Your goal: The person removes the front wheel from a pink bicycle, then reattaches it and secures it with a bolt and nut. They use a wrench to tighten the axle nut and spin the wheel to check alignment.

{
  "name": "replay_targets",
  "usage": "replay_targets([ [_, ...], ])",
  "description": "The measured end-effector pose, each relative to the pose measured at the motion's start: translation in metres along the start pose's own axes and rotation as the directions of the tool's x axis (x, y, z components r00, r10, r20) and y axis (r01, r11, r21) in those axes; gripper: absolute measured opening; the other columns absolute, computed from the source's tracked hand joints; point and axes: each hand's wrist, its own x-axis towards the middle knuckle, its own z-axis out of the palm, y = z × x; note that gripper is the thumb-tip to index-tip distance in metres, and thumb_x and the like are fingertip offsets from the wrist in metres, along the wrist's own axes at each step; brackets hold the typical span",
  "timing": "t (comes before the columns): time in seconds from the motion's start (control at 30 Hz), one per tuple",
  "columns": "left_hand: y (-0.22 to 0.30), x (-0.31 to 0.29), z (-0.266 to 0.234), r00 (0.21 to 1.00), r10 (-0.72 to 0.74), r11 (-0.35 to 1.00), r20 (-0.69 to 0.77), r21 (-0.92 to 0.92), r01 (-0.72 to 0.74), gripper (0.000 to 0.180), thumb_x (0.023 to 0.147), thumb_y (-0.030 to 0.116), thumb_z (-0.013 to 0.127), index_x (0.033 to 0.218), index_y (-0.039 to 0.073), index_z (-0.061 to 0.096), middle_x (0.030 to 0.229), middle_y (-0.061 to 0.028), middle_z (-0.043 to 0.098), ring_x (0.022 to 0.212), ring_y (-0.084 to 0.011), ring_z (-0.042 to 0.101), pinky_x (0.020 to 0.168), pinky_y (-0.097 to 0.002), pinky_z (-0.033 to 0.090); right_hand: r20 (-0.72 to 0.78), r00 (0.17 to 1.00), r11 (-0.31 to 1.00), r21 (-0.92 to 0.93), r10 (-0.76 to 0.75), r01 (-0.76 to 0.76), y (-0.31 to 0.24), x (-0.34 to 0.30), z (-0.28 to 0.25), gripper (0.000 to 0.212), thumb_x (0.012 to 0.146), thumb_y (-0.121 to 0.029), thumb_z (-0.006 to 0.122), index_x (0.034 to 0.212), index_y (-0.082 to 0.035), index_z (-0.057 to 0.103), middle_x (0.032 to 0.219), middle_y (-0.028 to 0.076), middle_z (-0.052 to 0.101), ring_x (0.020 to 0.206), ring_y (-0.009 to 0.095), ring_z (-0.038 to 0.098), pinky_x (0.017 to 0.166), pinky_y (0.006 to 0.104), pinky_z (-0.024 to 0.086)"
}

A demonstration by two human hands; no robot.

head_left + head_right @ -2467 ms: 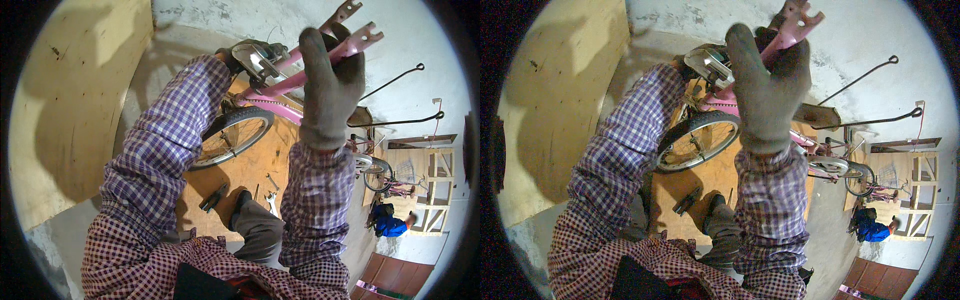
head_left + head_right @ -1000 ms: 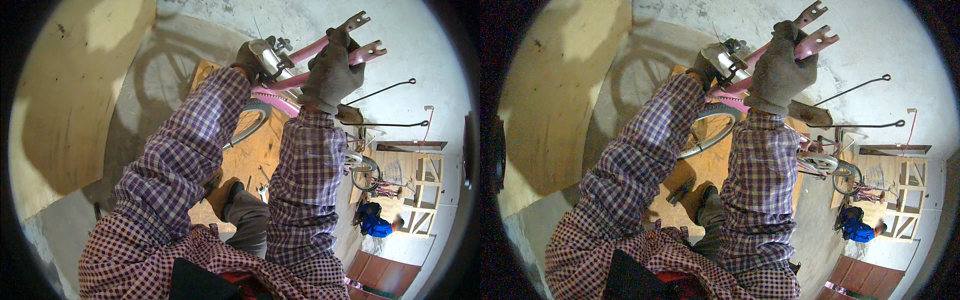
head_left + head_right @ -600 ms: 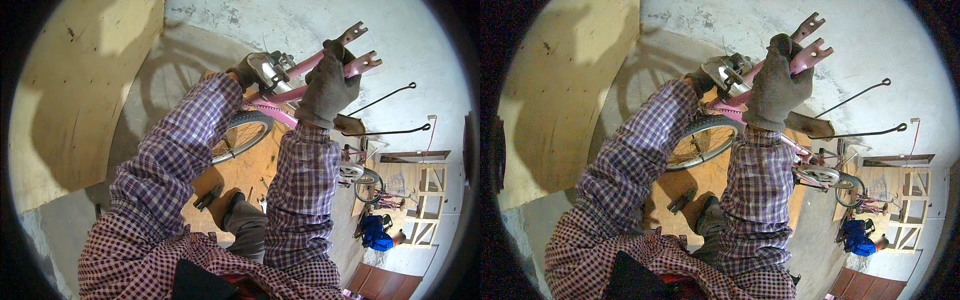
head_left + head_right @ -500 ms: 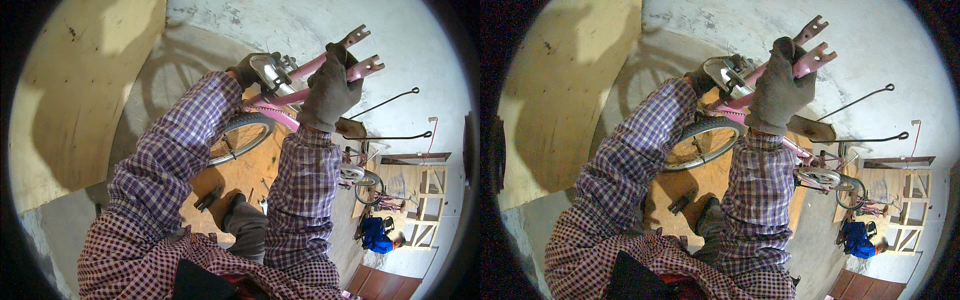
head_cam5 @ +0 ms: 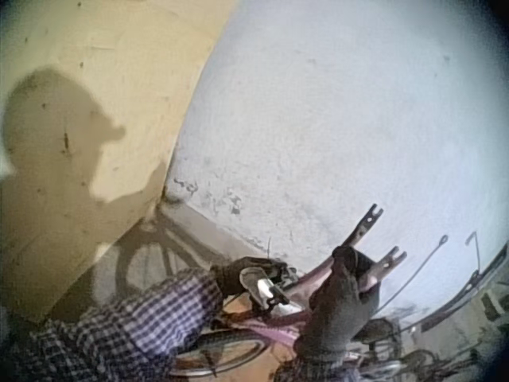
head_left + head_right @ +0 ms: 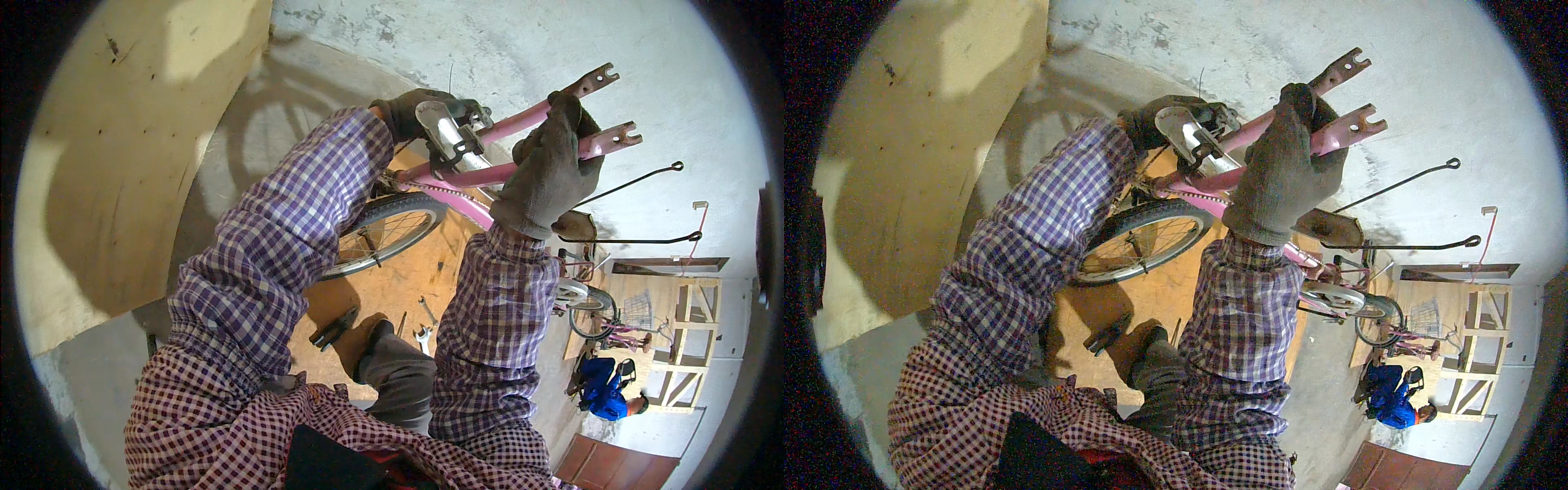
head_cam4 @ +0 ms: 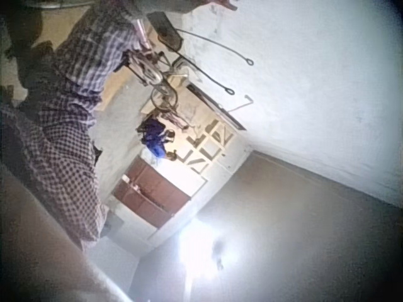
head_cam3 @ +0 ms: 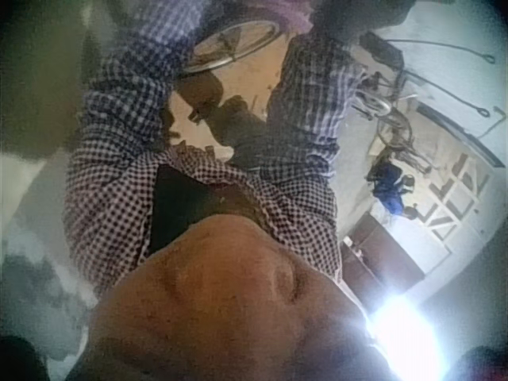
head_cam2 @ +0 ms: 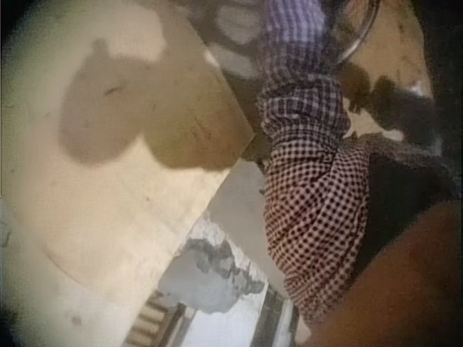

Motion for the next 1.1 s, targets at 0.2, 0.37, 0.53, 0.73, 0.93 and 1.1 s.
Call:
replay_targets([
  [0.2, -0.033, 0.023, -0.018, 0.989, 0.107, 0.950, 0.101, 0.284, -0.131, 0.031, 0.092, 0.016, 0.069, 0.121, 0.005, 0.068, 0.113, -0.0061, 0.069, 0.101, -0.0188, 0.067, 0.091, -0.0335, 0.055, 0.017, 1.000, 0.999, 0.022, 0.024, -0.024, 0.002, -0.001, 0.007, 0.009, 0.091, -0.009, 0.070, 0.097, -0.003, 0.067, 0.060, -0.005, 0.046, 0.048, 0.004, 0.035, 0.044, 0.0228, 0.026],
  [0.37, -0.034, 0.018, -0.016, 0.998, 0.026, 1.000, 0.053, -0.013, -0.026, 0.034, 0.091, 0.018, 0.072, 0.122, 0.004, 0.067, 0.118, -0.0087, 0.070, 0.105, -0.0197, 0.067, 0.094, -0.0345, 0.054, -0.002, 1.000, 1.000, -0.005, 0.013, -0.013, 0.000, -0.002, 0.009, 0.009, 0.090, -0.010, 0.071, 0.095, -0.003, 0.067, 0.065, -0.003, 0.050, 0.050, 0.006, 0.040, 0.047, 0.0235, 0.030],
  [0.53, -0.023, 0.006, -0.007, 1.000, -0.029, 0.977, 0.008, -0.211, 0.030, 0.034, 0.093, 0.021, 0.070, 0.123, 0.005, 0.068, 0.117, -0.0097, 0.071, 0.105, -0.0197, 0.067, 0.095, -0.0347, 0.054, -0.018, 1.000, 0.999, 0.032, 0.017, -0.016, -0.003, -0.005, 0.012, 0.007, 0.089, -0.007, 0.068, 0.096, -0.003, 0.067, 0.060, -0.004, 0.046, 0.046, 0.004, 0.034, 0.042, 0.0232, 0.026],
  [0.73, -0.022, 0.007, -0.014, 0.999, 0.044, 0.995, 0.019, 0.088, -0.046, 0.038, 0.091, 0.022, 0.072, 0.126, 0.008, 0.069, 0.116, -0.0099, 0.071, 0.104, -0.0203, 0.068, 0.094, -0.0352, 0.055, -0.009, 1.000, 1.000, 0.015, 0.007, -0.007, -0.001, -0.009, 0.016, 0.010, 0.090, -0.007, 0.067, 0.098, -0.002, 0.067, 0.060, -0.004, 0.046, 0.047, 0.004, 0.035, 0.042, 0.0226, 0.026],
  [0.93, -0.019, 0.006, -0.005, 0.998, 0.049, 0.998, 0.035, 0.039, -0.051, 0.041, 0.093, 0.018, 0.068, 0.131, 0.002, 0.064, 0.125, -0.0097, 0.069, 0.111, -0.0208, 0.066, 0.099, -0.0354, 0.053, 0.002, 1.000, 1.000, 0.009, -0.025, 0.024, -0.001, -0.008, 0.012, 0.006, 0.092, -0.009, 0.065, 0.093, -0.004, 0.065, 0.059, -0.004, 0.046, 0.046, 0.003, 0.036, 0.042, 0.0225, 0.027],
  [1.1, 0.000, -0.001, 0.004, 1.000, 0.026, 0.983, 0.002, 0.184, -0.026, 0.038, 0.089, 0.014, 0.073, 0.125, 0.003, 0.068, 0.122, -0.0086, 0.069, 0.109, -0.0195, 0.065, 0.098, -0.0356, 0.053, 0.000, 1.000, 1.000, -0.006, -0.014, 0.014, 0.002, -0.006, 0.009, 0.009, 0.093, -0.012, 0.067, 0.087, -0.007, 0.062, 0.059, -0.004, 0.046, 0.046, 0.003, 0.037, 0.042, 0.0227, 0.028],
])
